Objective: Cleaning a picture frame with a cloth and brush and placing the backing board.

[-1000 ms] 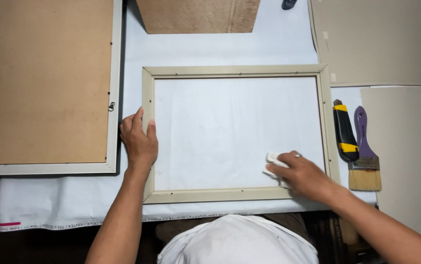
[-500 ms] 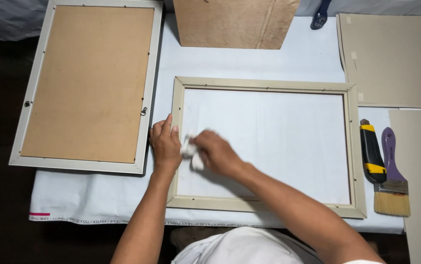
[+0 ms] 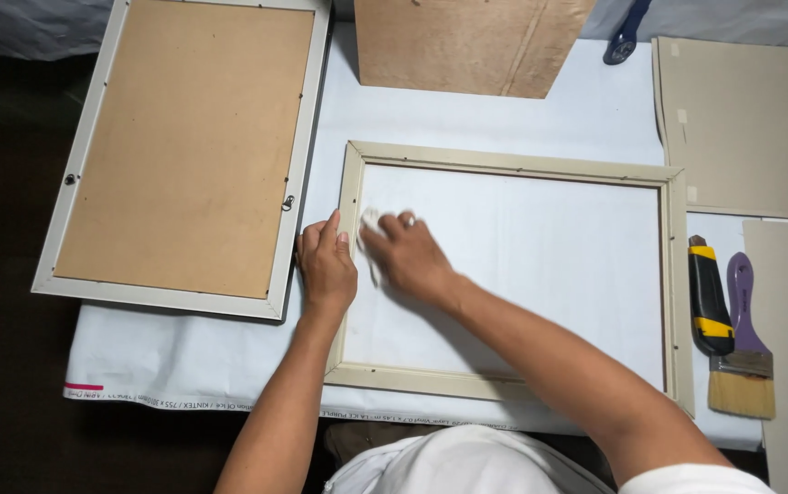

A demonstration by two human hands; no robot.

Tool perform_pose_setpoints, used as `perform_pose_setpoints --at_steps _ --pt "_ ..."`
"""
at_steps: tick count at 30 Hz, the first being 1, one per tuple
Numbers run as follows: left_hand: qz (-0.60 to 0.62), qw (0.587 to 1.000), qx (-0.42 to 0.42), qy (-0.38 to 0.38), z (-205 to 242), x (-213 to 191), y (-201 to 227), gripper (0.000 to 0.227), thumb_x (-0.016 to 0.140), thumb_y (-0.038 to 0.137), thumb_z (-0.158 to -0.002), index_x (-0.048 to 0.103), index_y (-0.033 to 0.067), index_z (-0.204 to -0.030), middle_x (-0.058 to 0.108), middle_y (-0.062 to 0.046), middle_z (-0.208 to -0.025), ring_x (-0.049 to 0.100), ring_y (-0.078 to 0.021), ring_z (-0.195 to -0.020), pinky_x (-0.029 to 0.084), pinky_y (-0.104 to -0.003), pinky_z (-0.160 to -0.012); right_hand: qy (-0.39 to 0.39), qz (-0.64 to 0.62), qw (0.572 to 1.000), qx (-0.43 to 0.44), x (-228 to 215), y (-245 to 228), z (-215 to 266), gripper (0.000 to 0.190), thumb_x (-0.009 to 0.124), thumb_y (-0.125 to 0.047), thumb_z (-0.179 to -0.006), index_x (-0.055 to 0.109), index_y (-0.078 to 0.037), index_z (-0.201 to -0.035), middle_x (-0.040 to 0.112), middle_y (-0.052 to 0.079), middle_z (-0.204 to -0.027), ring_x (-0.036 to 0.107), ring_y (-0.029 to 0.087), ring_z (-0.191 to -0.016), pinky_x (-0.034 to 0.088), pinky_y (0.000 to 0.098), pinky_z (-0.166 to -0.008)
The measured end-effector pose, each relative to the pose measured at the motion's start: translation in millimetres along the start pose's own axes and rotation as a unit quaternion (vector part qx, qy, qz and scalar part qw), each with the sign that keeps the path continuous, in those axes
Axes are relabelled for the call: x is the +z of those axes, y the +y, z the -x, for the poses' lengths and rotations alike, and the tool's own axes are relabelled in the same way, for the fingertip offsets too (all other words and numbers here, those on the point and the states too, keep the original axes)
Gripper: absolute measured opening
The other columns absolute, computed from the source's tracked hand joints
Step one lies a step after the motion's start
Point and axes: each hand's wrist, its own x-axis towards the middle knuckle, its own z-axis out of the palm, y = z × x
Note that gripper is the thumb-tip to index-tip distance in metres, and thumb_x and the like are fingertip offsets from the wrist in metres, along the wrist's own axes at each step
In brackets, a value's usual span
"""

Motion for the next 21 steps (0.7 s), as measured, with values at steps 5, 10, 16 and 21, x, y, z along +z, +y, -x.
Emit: perform_pose_setpoints --at_steps 5,10,16,21 --pt "0.009 1.0 -0.002 0.001 0.6 -2.2 3.2 0.036 0.053 0.021 -0.104 0.065 0.0141 -0.138 0.061 -0.008 -0.113 0.058 -0.0329 -0.103 0.046 -0.045 -0.088 -0.071 -0.117 0.986 -0.092 -29.9 -74.0 76.5 0.031 0.053 -0.022 -0.097 0.066 -0.015 -0.125 0.057 0.011 -0.1 0.056 0.036 -0.09 0.05 0.0424 -0.07" --pt "0.006 0.999 -0.015 -0.028 -3.0 -26.1 29.1 0.036 0.053 0.017 -0.104 0.063 0.0082 -0.138 0.062 -0.013 -0.117 0.06 -0.0355 -0.105 0.048 -0.046 -0.09 -0.056 -0.529 0.841 0.101 -57.8 -49.6 93.1 0.035 0.063 -0.001 -0.092 0.072 -0.007 -0.125 0.07 0.021 -0.109 0.068 0.039 -0.103 0.053 0.0472 -0.093" --pt "0.132 0.99 -0.052 -0.013 16.8 -78.3 137.6 0.039 0.054 0.017 -0.104 0.055 0.0047 -0.141 0.061 -0.019 -0.126 0.064 -0.0362 -0.11 0.053 -0.046 -0.093 0.185 -0.2 0.93 0.247 -132.1 -10.4 102.0 0.06 0.067 0.007 -0.087 0.055 -0.003 -0.145 0.066 0.018 -0.115 0.064 0.038 -0.111 0.053 0.0477 -0.098" --pt "0.417 0.884 -0.093 -0.189 73.8 -68.2 224.2 0.067 0.042 0.038 -0.105 0.03 -0.0051 -0.155 0.048 -0.036 -0.147 0.044 -0.0507 -0.138 0.038 -0.058 -0.112 0.242 -0.61 0.673 0.341 -120.3 -41.3 99.8 0.038 0.066 -0.004 -0.092 0.056 0.002 -0.128 0.074 0.014 -0.102 0.071 0.017 -0.091 0.06 0.0346 -0.083"
